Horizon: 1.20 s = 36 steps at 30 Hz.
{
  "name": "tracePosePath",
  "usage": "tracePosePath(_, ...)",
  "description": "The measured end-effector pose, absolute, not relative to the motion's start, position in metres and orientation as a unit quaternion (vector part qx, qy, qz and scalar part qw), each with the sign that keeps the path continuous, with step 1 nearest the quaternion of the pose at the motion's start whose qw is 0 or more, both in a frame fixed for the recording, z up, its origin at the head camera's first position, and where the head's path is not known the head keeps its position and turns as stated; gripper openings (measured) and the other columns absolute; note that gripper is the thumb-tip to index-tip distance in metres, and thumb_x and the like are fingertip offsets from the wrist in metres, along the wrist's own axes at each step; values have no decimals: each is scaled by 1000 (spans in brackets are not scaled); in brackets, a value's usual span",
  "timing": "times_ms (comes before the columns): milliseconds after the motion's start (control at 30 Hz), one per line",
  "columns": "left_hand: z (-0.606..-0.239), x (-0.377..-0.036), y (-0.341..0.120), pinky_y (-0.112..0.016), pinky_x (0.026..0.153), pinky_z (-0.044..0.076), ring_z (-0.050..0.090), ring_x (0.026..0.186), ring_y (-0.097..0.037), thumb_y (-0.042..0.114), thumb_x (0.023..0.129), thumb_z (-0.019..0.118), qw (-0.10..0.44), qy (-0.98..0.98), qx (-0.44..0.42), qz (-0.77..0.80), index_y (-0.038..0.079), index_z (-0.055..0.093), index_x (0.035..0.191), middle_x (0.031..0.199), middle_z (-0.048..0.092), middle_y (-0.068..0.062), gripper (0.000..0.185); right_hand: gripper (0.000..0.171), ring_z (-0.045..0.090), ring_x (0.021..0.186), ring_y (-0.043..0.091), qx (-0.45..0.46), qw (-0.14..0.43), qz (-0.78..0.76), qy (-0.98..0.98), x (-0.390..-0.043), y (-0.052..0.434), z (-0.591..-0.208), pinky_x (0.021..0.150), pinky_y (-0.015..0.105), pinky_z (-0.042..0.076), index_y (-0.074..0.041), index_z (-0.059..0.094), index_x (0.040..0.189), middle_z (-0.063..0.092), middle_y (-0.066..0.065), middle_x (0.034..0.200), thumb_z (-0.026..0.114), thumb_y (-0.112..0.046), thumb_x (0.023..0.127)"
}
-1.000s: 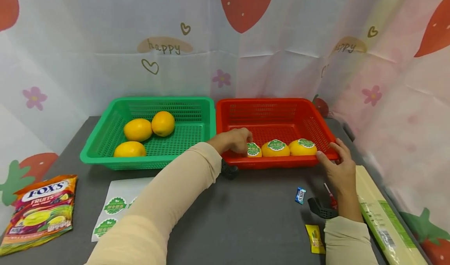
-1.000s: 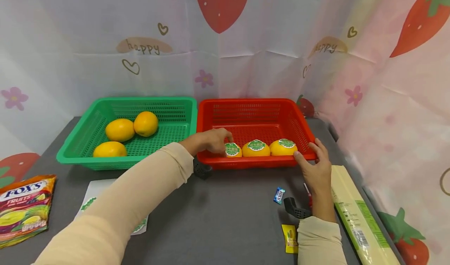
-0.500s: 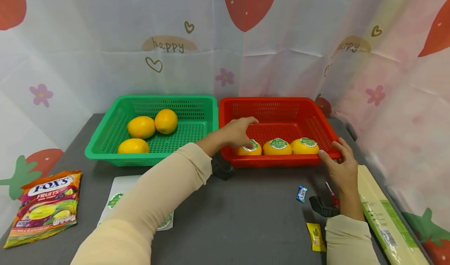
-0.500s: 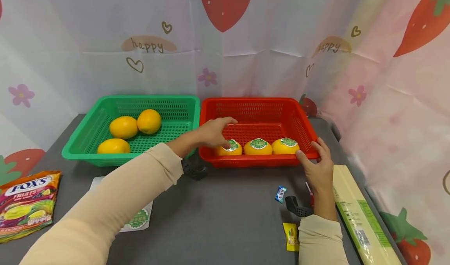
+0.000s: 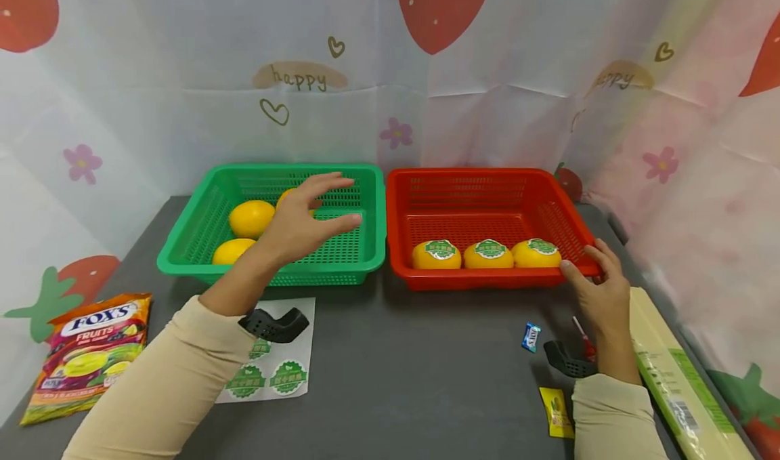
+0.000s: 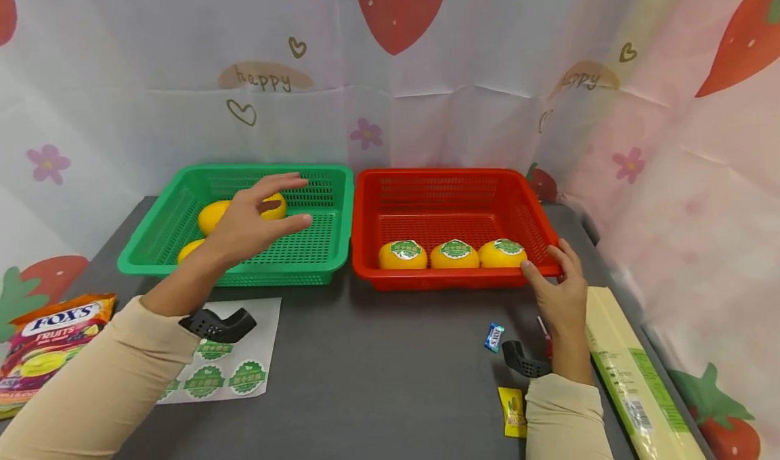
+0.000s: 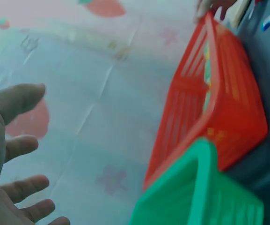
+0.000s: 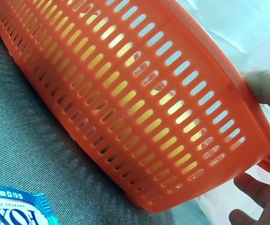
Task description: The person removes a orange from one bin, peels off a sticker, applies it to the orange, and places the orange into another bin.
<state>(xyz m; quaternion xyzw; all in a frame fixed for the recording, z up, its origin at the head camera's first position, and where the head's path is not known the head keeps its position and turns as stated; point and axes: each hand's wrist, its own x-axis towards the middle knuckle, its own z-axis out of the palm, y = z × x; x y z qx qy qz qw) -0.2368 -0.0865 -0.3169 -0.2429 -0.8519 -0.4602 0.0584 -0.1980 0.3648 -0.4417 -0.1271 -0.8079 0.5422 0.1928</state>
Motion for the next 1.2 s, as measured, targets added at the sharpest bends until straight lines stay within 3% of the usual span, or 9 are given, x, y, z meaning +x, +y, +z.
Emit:
tracePosePath(133, -325, -226, -123, -49, 99, 35, 29, 136, -25, 23, 88, 72, 89, -843, -212, -486, 10, 54, 139, 152, 32, -1, 55, 67, 31, 137, 22, -128, 192, 544, -807, -198, 364, -441, 103, 33, 34, -10, 43, 146, 27, -8, 155, 70, -33, 90)
tracePosePath(267, -335, -217, -163, -57, 101, 29, 22, 139, -30, 18, 88, 71, 134, -843, -177, -490, 6, 54, 138, 154, 28, -1, 54, 66, 31, 137, 22, -128, 191, 545, -806, -199, 363, -442, 103, 30, 34, -10, 43, 146, 27, -7, 155, 70, -32, 90)
tracePosePath(367, -345, -212, -195, -60, 107, 14, 17, 141, -30, 15, 89, 70, 169, -836, -138, -503, 2, 54, 137, 155, 27, -3, 52, 65, 32, 137, 22, -127, 194, 547, -804, -199, 362, -443, 103, 29, 33, -9, 44, 146, 28, -7, 154, 70, -31, 90)
tracePosePath(500, -359, -208, -232, -56, 108, 13, 17, 141, -24, 17, 92, 67, 199, -829, -78, -517, 2, 53, 137, 155, 28, -2, 50, 64, 32, 137, 21, -126, 202, 546, -803, -198, 363, -442, 104, 28, 32, -10, 45, 145, 29, -7, 154, 70, -31, 90)
tracePosePath(933, -414, -206, -290, -57, 109, 12, 11, 144, -24, 26, 94, 64, 177, -848, -1, -500, -4, 49, 137, 158, 22, 1, 55, 66, 34, 136, 21, -143, 197, 541, -805, -195, 363, -441, 97, 24, 38, -12, 44, 147, 29, -9, 154, 69, -34, 90)
tracePosePath(1067, -427, -207, -292, -38, 110, 24, 17, 143, -20, 28, 92, 67, 176, -857, 7, -485, -4, 51, 136, 156, 26, 1, 57, 69, 34, 135, 23, -161, 178, 548, -802, -196, 364, -438, 97, 25, 38, -16, 40, 149, 27, -10, 155, 69, -35, 89)
tracePosePath(1200, -433, -208, -293, -11, 91, 35, 24, 141, -20, 28, 92, 67, 190, -859, 7, -476, 0, 51, 138, 154, 31, -1, 56, 69, 27, 139, 19, -163, 192, 549, -797, -192, 360, -419, 108, 30, 25, -18, 38, 150, 26, -8, 155, 69, -31, 90)
